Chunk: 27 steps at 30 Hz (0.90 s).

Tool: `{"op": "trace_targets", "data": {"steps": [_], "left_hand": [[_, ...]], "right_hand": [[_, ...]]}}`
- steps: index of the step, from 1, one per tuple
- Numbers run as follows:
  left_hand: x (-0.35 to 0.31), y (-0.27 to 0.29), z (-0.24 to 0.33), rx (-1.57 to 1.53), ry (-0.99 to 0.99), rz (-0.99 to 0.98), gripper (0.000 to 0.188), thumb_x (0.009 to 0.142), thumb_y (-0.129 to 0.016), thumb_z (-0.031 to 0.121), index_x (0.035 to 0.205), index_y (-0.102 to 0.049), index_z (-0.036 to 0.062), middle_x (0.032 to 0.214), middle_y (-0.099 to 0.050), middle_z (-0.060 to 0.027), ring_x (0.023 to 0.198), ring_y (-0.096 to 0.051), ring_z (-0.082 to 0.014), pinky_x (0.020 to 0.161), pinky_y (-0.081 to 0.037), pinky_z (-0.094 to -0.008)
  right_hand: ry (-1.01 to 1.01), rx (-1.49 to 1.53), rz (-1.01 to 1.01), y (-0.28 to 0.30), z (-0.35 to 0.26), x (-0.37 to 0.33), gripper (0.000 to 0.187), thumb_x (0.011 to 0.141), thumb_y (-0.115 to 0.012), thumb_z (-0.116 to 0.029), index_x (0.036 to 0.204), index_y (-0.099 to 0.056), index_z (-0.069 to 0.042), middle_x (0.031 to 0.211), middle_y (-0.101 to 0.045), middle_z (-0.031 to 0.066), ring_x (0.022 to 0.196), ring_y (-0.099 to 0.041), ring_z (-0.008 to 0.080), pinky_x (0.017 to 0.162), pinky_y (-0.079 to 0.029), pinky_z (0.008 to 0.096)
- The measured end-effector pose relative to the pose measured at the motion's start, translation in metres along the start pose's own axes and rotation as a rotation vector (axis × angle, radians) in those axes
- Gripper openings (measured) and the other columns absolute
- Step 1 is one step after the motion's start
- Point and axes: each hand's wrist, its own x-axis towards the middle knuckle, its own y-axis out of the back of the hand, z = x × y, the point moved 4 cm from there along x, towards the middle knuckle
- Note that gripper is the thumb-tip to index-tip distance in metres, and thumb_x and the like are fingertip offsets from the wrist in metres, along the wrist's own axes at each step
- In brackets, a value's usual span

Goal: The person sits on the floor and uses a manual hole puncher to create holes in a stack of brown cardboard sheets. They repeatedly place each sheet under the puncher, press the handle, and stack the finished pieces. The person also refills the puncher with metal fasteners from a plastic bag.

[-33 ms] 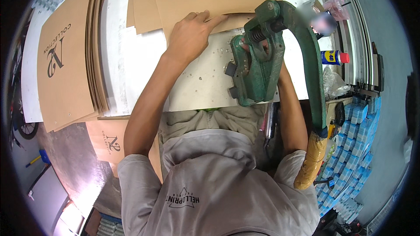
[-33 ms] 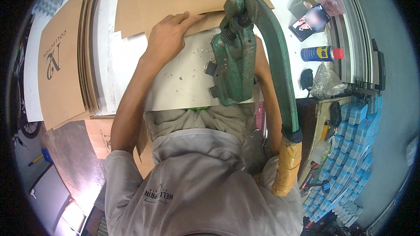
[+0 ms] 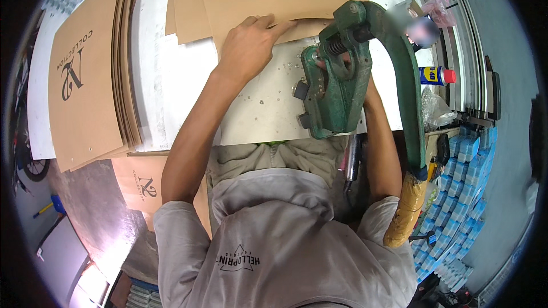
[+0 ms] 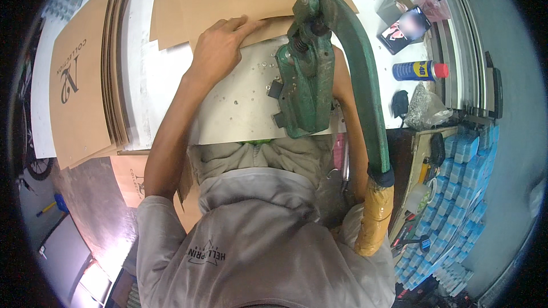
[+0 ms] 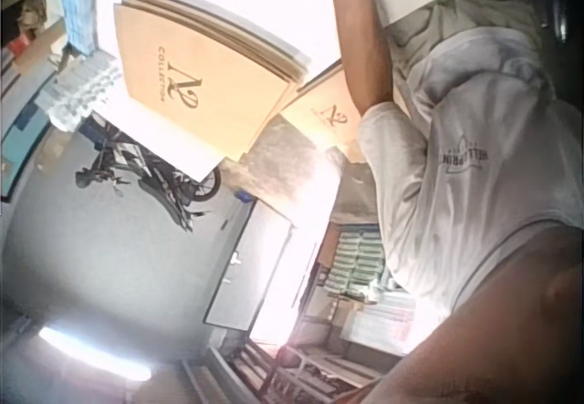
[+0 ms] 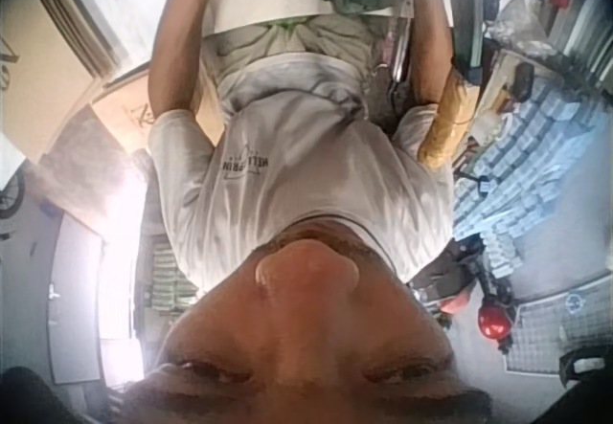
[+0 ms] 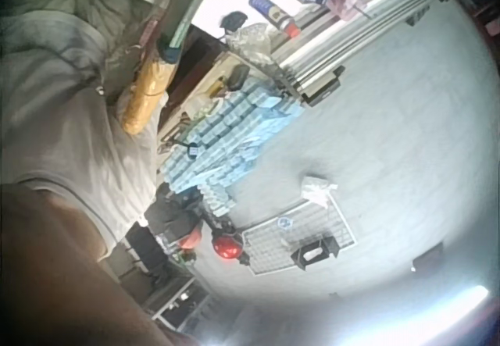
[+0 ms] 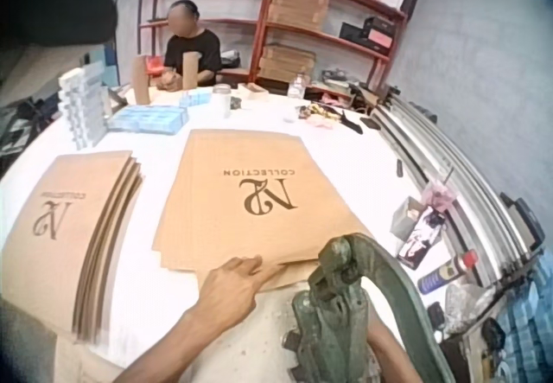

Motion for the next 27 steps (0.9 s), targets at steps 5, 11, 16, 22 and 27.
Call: {"op": "trace_targets", "data": {"steps": [5,11,16,22,27], "left_hand": [[0.003,0.001,0.010,-0.197,0.071,0.013,0.033,0.078,-0.063,-0.004,0.105,-0.078,0.0057,0.126,-0.071,-0.0165,0.106,-0.071,-0.0331,0.092,-0.059,-0.0414],[0.015,-0.001,0.048,-0.324,0.093,-0.046,0.025,0.081,-0.069,0.006,0.104,-0.076,-0.0007,0.119,-0.073,-0.0157,0.105,-0.068,-0.0363,0.093,-0.055,-0.0434],[0.005,-0.005,0.057,-0.347,0.086,0.031,0.025,0.079,-0.074,0.011,0.102,-0.077,0.0023,0.114,-0.071,-0.0115,0.107,-0.063,-0.0316,0.093,-0.048,-0.0430],[0.004,-0.012,0.064,-0.353,0.109,0.007,0.021,0.076,-0.078,0.013,0.095,-0.078,0.0043,0.113,-0.070,-0.0085,0.108,-0.063,-0.0286,0.092,-0.046,-0.0422],[0.006,-0.017,0.066,-0.351,0.102,0.024,0.017,0.075,-0.079,0.013,0.090,-0.077,0.0049,0.111,-0.070,-0.0075,0.106,-0.063,-0.0278,0.091,-0.046,-0.0415]], "right_hand": [[-0.285,0.259,0.042,0.017,-0.024,0.004,0.026,0.095,-0.069,-0.015,0.117,-0.069,0.000,0.101,-0.075,0.0090,0.090,-0.072,0.0185,0.084,-0.060,0.0365],[-0.357,0.834,0.348,-0.004,-0.029,0.001,0.022,0.099,-0.061,-0.009,0.115,-0.068,0.004,0.100,-0.074,0.0129,0.081,-0.074,0.0186,0.067,-0.062,0.0306],[-0.321,0.601,0.186,0.007,-0.023,-0.003,0.016,0.096,-0.065,-0.007,0.105,-0.071,0.004,0.088,-0.075,0.0126,0.068,-0.072,0.0182,0.060,-0.060,0.0309],[-0.372,0.452,0.314,0.016,-0.008,-0.011,0.018,0.092,-0.073,-0.010,0.089,-0.070,0.007,0.082,-0.074,0.0135,0.062,-0.069,0.0164,0.054,-0.056,0.0284],[-0.323,-0.088,0.173,0.045,0.000,-0.019,0.021,0.093,-0.070,-0.013,0.101,-0.073,0.007,0.077,-0.067,0.0057,0.063,-0.061,0.0131,0.054,-0.048,0.0262]]}}
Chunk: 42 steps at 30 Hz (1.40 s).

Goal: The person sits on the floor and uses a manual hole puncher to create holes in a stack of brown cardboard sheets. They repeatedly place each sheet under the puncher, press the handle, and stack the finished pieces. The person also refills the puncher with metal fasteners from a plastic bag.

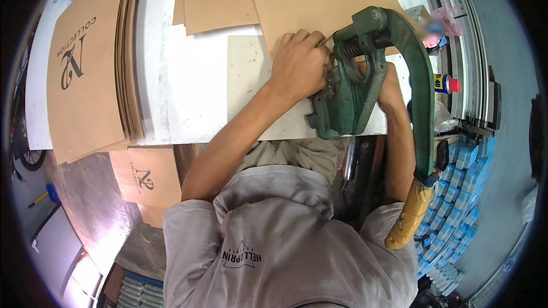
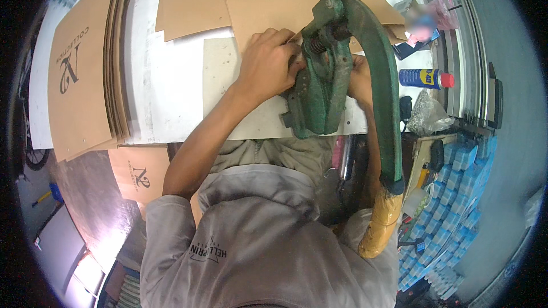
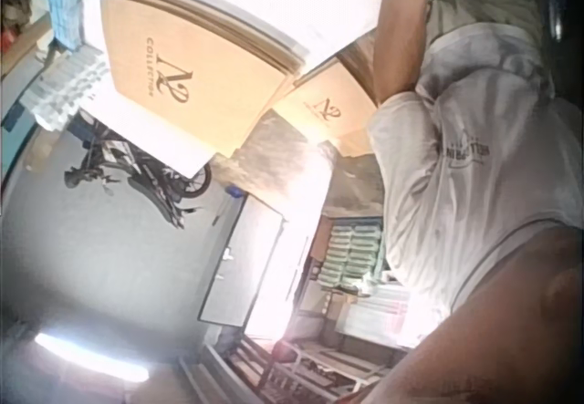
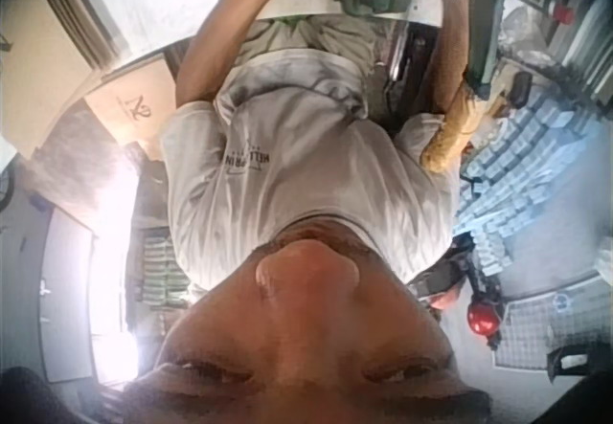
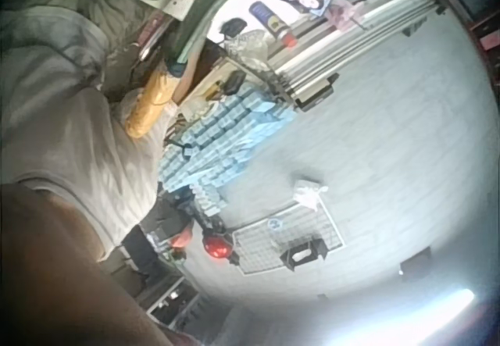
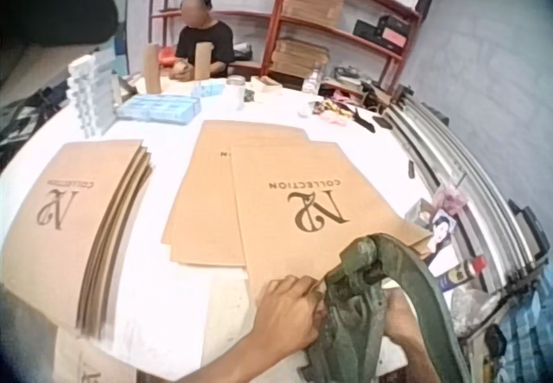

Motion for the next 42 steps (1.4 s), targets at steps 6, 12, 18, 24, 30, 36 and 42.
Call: {"op": "trace_targets", "data": {"steps": [6,12,18,24,30,36,42], "left_hand": [[0.000,0.005,-0.002,0.008,0.016,-0.017,0.020,0.075,-0.079,0.012,0.092,-0.077,0.0023,0.110,-0.070,-0.0075,0.104,-0.063,-0.0286,0.090,-0.047,-0.0417],[0.008,0.008,0.007,0.067,0.045,-0.105,0.026,0.076,-0.080,0.016,0.098,-0.077,0.0016,0.111,-0.069,-0.0084,0.104,-0.063,-0.0302,0.091,-0.048,-0.0425],[0.001,0.008,-0.002,0.094,-0.079,-0.133,0.027,0.084,-0.078,0.020,0.102,-0.075,-0.0003,0.112,-0.070,-0.0112,0.106,-0.064,-0.0306,0.092,-0.049,-0.0431],[0.001,-0.004,0.003,0.315,-0.321,-0.001,0.029,0.082,-0.070,0.016,0.106,-0.072,-0.0023,0.109,-0.071,-0.0124,0.102,-0.065,-0.0292,0.088,-0.052,-0.0431],[0.009,0.027,-0.047,0.300,-0.280,0.205,0.027,0.078,-0.066,0.000,0.105,-0.071,-0.0029,0.118,-0.071,-0.0177,0.105,-0.067,-0.0320,0.096,-0.054,-0.0439],[0.027,0.103,-0.024,-0.080,0.023,0.816,0.012,0.096,-0.061,0.000,0.103,-0.069,-0.0061,0.096,-0.072,-0.0138,0.078,-0.066,-0.0247,0.074,-0.055,-0.0344],[0.012,0.088,-0.028,-0.564,0.245,0.939,0.014,0.104,-0.059,0.006,0.107,-0.062,-0.0075,0.091,-0.070,-0.0117,0.071,-0.066,-0.0132,0.064,-0.057,-0.0248]], "right_hand": [[0.841,-0.188,0.373,0.081,-0.187,-0.139,0.050,0.101,-0.050,-0.033,0.135,-0.058,0.002,0.133,-0.062,0.0227,0.119,-0.060,0.0317,0.107,-0.041,0.0455],[0.855,-0.534,-0.076,-0.005,-0.122,-0.160,0.062,0.097,-0.058,-0.057,0.144,-0.060,-0.017,0.151,-0.054,0.0159,0.145,-0.041,0.0463,0.121,-0.013,0.0690],[0.636,0.110,0.247,0.071,-0.139,-0.146,0.039,0.107,-0.053,-0.034,0.135,-0.063,-0.008,0.131,-0.063,0.0206,0.121,-0.062,0.0307,0.110,-0.045,0.0428],[0.119,-0.327,0.061,0.052,0.058,-0.126,0.025,0.093,-0.073,-0.005,0.117,-0.070,0.000,0.092,-0.069,0.0048,0.082,-0.065,0.0137,0.077,-0.052,0.0275],[0.311,-0.232,0.239,0.016,0.052,-0.122,0.019,0.091,-0.073,0.000,0.110,-0.075,0.003,0.088,-0.067,0.0095,0.075,-0.062,0.0137,0.068,-0.049,0.0268],[0.381,-0.236,0.209,0.004,0.048,-0.099,0.007,0.094,-0.070,0.001,0.100,-0.071,0.005,0.088,-0.066,0.0072,0.074,-0.061,0.0129,0.068,-0.048,0.0262],[0.218,0.176,0.132,-0.009,0.047,-0.052,0.011,0.094,-0.069,0.003,0.105,-0.067,0.004,0.099,-0.070,0.0033,0.089,-0.064,0.0097,0.081,-0.051,0.0245]]}}
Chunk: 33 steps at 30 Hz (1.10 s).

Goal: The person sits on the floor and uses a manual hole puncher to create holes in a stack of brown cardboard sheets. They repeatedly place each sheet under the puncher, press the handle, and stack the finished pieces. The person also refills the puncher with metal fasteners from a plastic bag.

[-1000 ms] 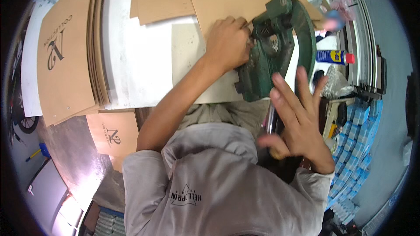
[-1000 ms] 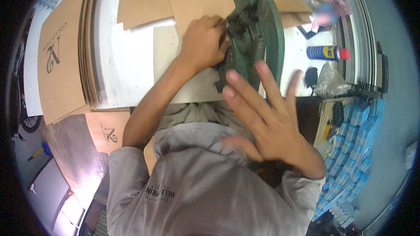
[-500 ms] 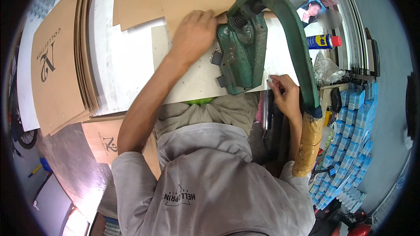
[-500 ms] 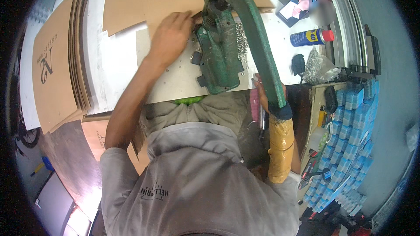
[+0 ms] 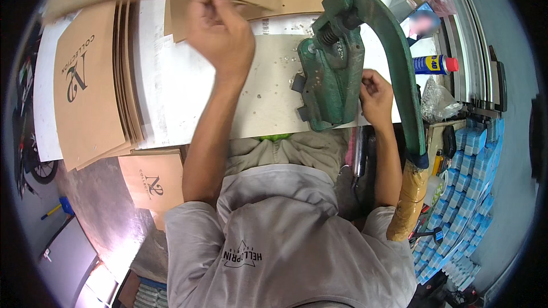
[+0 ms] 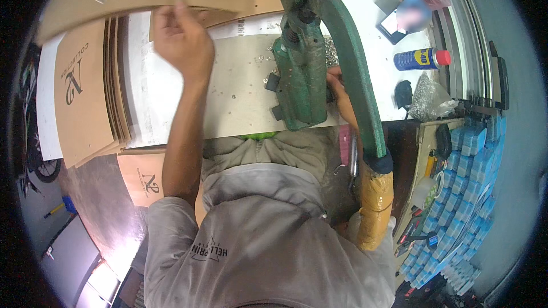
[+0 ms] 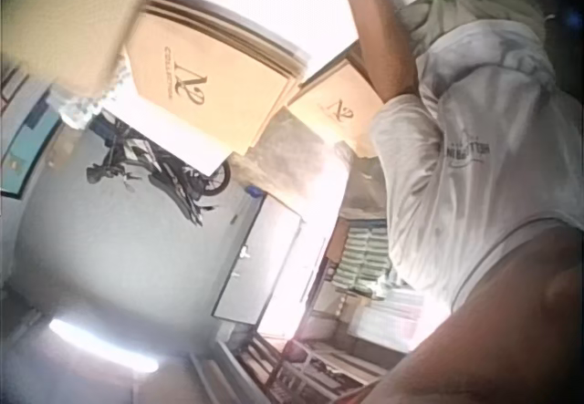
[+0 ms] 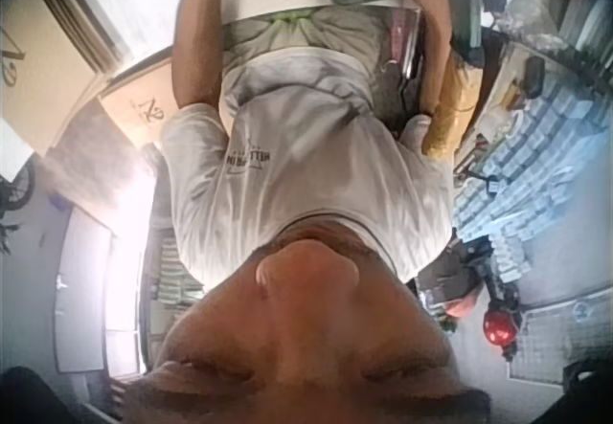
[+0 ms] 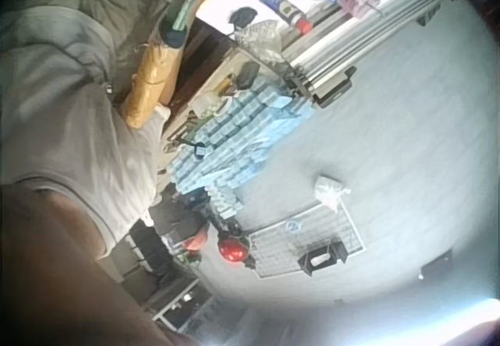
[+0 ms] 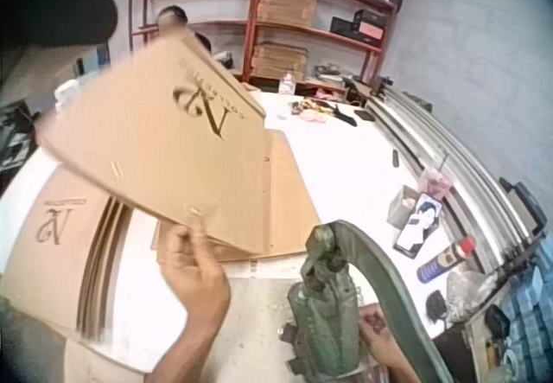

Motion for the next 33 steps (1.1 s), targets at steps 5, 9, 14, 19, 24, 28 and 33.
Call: {"op": "trace_targets", "data": {"steps": [5,9,14,19,24,28,33], "left_hand": [[-0.046,0.002,-0.061,-0.119,0.671,-0.348,0.019,0.102,-0.064,0.011,0.107,-0.067,-0.0069,0.092,-0.074,-0.0131,0.074,-0.071,-0.0141,0.067,-0.060,-0.0277],[-0.060,0.034,-0.044,0.308,0.812,-0.854,0.019,0.099,-0.071,0.015,0.102,-0.072,-0.0039,0.091,-0.075,-0.0122,0.070,-0.070,-0.0114,0.061,-0.057,-0.0283],[-0.023,0.040,-0.004,0.605,-0.157,-0.873,0.020,0.087,-0.082,0.017,0.099,-0.073,0.0028,0.103,-0.074,-0.0086,0.093,-0.072,-0.0214,0.076,-0.057,-0.0340],[0.020,0.021,-0.030,0.750,-0.574,-0.888,0.036,0.084,-0.079,0.011,0.117,-0.066,0.0050,0.110,-0.073,-0.0108,0.123,-0.063,-0.0369,0.106,-0.050,-0.0481],[0.015,0.022,-0.067,0.721,-0.290,-1.107,0.041,0.092,-0.069,0.005,0.132,-0.059,0.0049,0.117,-0.071,-0.0161,0.138,-0.049,-0.0418,0.121,-0.035,-0.0564],[0.004,0.024,-0.072,0.746,-0.313,-1.066,0.048,0.094,-0.064,0.002,0.141,-0.055,0.0066,0.118,-0.070,-0.0168,0.138,-0.050,-0.0412,0.122,-0.035,-0.0552],[0.001,0.023,-0.072,0.728,-0.285,-1.050,0.039,0.093,-0.059,-0.003,0.131,-0.057,0.0053,0.129,-0.068,-0.0162,0.140,-0.048,-0.0423,0.122,-0.033,-0.0570]], "right_hand": [[0.233,0.101,-0.056,-0.037,-0.026,0.046,0.019,0.089,-0.072,-0.001,0.107,-0.071,0.004,0.100,-0.073,0.0038,0.091,-0.064,0.0106,0.082,-0.053,0.0278],[0.263,0.074,-0.047,-0.039,-0.025,0.063,0.019,0.087,-0.074,-0.003,0.106,-0.072,0.003,0.099,-0.073,0.0040,0.090,-0.065,0.0111,0.082,-0.053,0.0289],[0.247,0.062,-0.077,-0.041,-0.032,0.067,0.020,0.085,-0.075,-0.003,0.105,-0.072,0.003,0.098,-0.073,0.0046,0.090,-0.065,0.0118,0.082,-0.053,0.0296],[0.237,0.050,-0.104,-0.043,-0.038,0.067,0.022,0.083,-0.077,-0.004,0.104,-0.073,0.002,0.098,-0.073,0.0053,0.089,-0.065,0.0124,0.082,-0.053,0.0303],[0.232,0.011,-0.158,-0.044,-0.063,0.064,0.023,0.081,-0.078,-0.004,0.103,-0.073,0.002,0.097,-0.074,0.0059,0.089,-0.065,0.0131,0.082,-0.053,0.0310],[0.244,-0.045,-0.313,-0.042,-0.085,0.061,0.024,0.080,-0.079,-0.004,0.102,-0.074,0.001,0.097,-0.074,0.0064,0.088,-0.065,0.0137,0.082,-0.054,0.0316],[0.351,-0.249,-0.475,-0.034,-0.059,0.066,0.034,0.076,-0.086,-0.007,0.108,-0.075,-0.002,0.112,-0.073,0.0080,0.101,-0.066,0.0187,0.092,-0.052,0.0358]]}}
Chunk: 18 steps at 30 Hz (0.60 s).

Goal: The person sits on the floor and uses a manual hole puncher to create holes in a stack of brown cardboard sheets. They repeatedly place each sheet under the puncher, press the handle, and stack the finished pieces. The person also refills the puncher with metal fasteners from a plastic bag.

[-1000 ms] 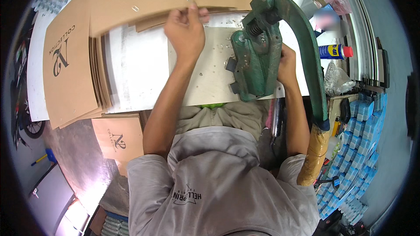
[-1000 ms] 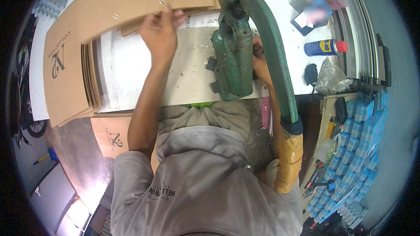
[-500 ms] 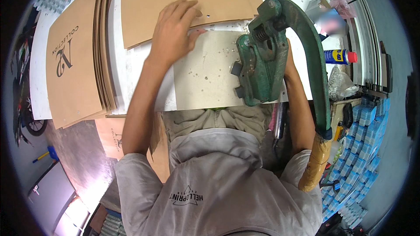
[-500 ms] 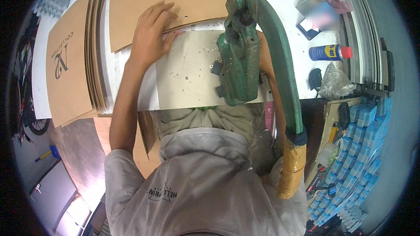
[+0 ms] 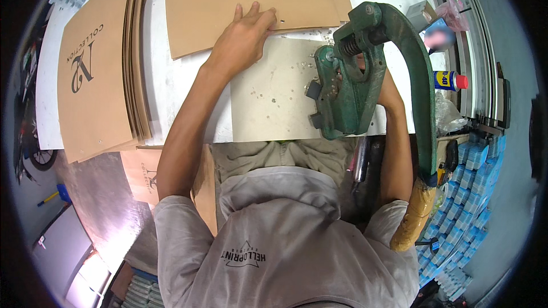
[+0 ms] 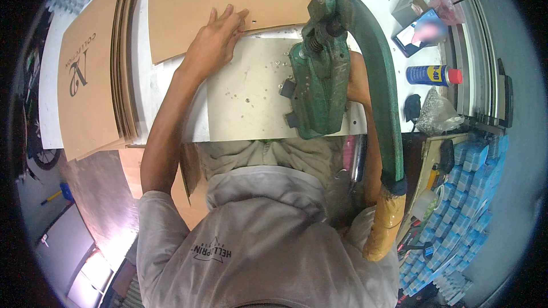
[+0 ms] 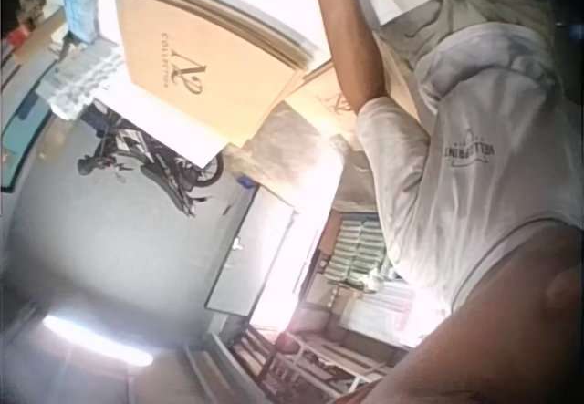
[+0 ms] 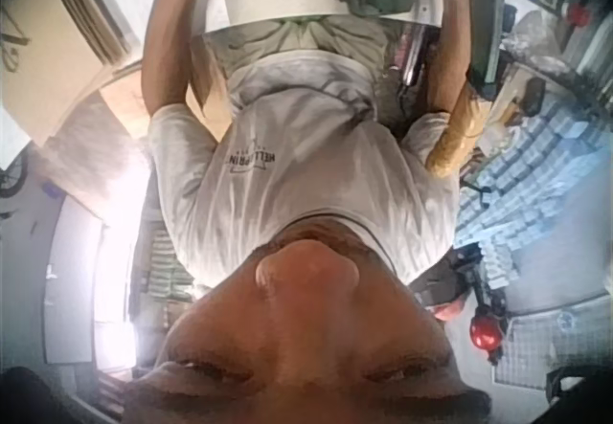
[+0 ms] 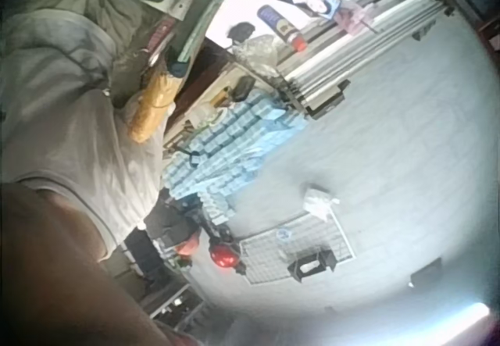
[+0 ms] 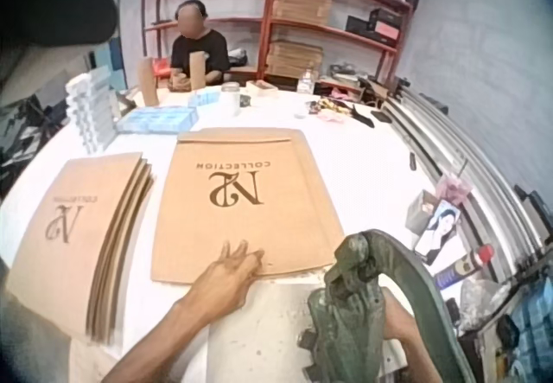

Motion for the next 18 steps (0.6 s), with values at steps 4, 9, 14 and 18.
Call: {"op": "trace_targets", "data": {"steps": [4,9,14,18], "left_hand": [[0.002,-0.001,0.002,-0.005,-0.018,0.013,0.025,0.090,-0.055,-0.009,0.110,-0.054,0.0054,0.139,-0.064,-0.0146,0.141,-0.047,-0.0436,0.122,-0.031,-0.0599],[0.003,-0.008,0.005,0.065,-0.030,0.026,0.029,0.083,-0.056,-0.012,0.104,-0.059,0.0076,0.149,-0.057,-0.0130,0.143,-0.046,-0.0427,0.122,-0.030,-0.0616],[0.002,-0.009,0.010,0.167,-0.071,0.002,0.048,0.079,-0.060,-0.011,0.117,-0.072,0.0142,0.156,-0.051,-0.0074,0.145,-0.045,-0.0390,0.122,-0.032,-0.0609],[0.008,-0.011,0.018,0.294,-0.038,0.027,0.054,0.077,-0.063,-0.007,0.125,-0.072,0.0167,0.152,-0.056,-0.0055,0.139,-0.053,-0.0363,0.119,-0.039,-0.0561]], "right_hand": [[-0.202,0.048,0.042,-0.003,0.002,0.000,0.036,0.078,-0.085,-0.011,0.110,-0.073,0.001,0.114,-0.072,0.0099,0.101,-0.067,0.0200,0.092,-0.053,0.0373],[-0.258,0.340,0.225,-0.009,0.020,0.010,0.034,0.078,-0.080,-0.010,0.107,-0.071,0.005,0.103,-0.075,0.0118,0.091,-0.068,0.0191,0.087,-0.054,0.0359],[-0.391,0.364,0.178,-0.020,0.025,0.013,0.030,0.082,-0.085,-0.015,0.106,-0.074,0.000,0.098,-0.074,0.0051,0.090,-0.067,0.0156,0.081,-0.056,0.0328],[-0.217,0.091,0.156,-0.014,0.039,0.004,0.024,0.085,-0.087,-0.019,0.101,-0.076,-0.005,0.094,-0.072,0.0027,0.088,-0.066,0.0140,0.075,-0.056,0.0308]]}}
